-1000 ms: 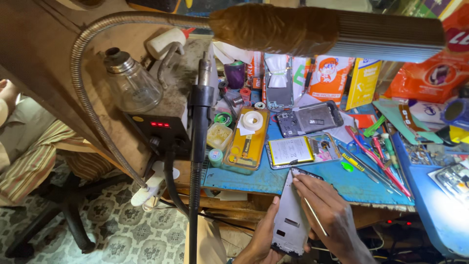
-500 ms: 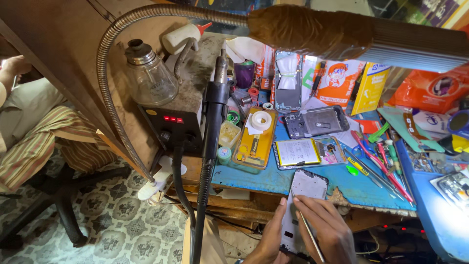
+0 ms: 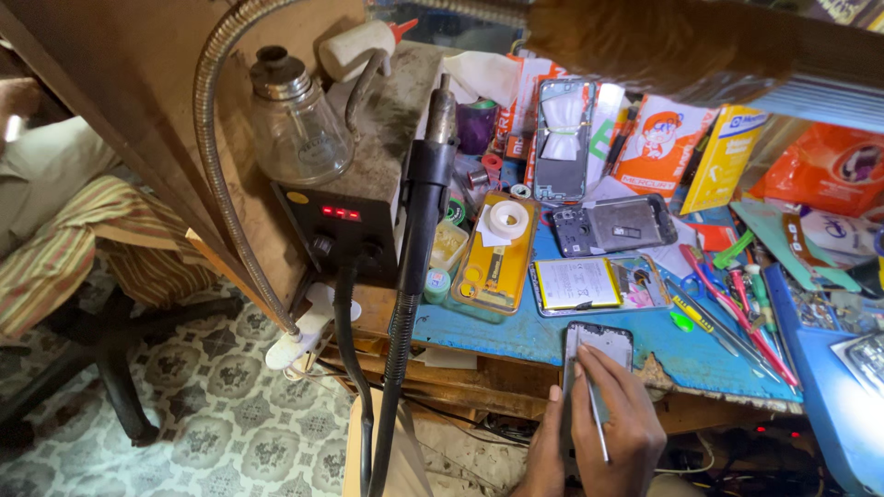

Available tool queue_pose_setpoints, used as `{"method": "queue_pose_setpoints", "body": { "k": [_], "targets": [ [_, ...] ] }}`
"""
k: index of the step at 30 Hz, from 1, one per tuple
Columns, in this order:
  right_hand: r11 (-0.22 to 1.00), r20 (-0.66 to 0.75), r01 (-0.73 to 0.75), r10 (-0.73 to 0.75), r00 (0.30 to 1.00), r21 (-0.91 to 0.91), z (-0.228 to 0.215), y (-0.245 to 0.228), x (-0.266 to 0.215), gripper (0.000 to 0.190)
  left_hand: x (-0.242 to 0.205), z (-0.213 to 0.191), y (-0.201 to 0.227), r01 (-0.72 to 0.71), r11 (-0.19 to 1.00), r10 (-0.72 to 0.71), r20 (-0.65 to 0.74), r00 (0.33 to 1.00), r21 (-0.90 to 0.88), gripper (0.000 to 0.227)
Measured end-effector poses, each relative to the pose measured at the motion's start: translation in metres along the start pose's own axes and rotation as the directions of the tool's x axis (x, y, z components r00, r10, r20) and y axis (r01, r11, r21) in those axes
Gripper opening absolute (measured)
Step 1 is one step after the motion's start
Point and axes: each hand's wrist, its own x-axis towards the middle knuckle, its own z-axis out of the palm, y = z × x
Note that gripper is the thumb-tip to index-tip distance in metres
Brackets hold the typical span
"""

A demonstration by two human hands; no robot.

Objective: The person cleans the back of a smartphone using a small brush and a liquid from a bottle. They scrub the surface with the brush, apply the liquid, and wipe the area with a cloth.

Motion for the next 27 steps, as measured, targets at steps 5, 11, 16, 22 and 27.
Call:
{"method": "queue_pose_setpoints", "body": {
  "k": [5, 11, 16, 22, 27],
  "targets": [
    [0.999, 0.002, 0.037, -0.037, 0.999, 0.022, 0.0021, 0.0018, -0.002, 0.025, -0.0024, 0.0036, 0.0, 0.047, 0.995, -0.051, -0.039, 0.998, -0.086, 0.067],
    [0.998, 0.009, 0.055, -0.056, 0.998, 0.011, 0.0003, 0.0036, -0.0011, 0.026, -0.0032, 0.0045, 0.0043, 0.043, 0.998, -0.044, -0.018, 0.999, -0.04, 0.069],
    [0.999, -0.017, 0.049, -0.049, 0.999, 0.016, 0.0012, 0.0042, 0.0, 0.026, -0.0057, 0.0074, 0.0045, 0.005, 0.991, 0.0, 0.037, 0.999, -0.135, 0.066],
    [0.999, -0.007, 0.03, -0.029, 1.0, 0.017, 0.0019, 0.0026, -0.0016, 0.027, -0.0053, 0.0044, 0.006, -0.027, 0.998, 0.029, 0.036, 0.999, -0.049, 0.065],
    [0.999, -0.006, 0.018, -0.018, 1.0, 0.033, 0.0041, 0.0035, -0.0011, 0.026, -0.0036, 0.0055, 0.0039, 0.045, 0.982, -0.039, 0.033, 0.999, -0.182, 0.065]
  ]
}}
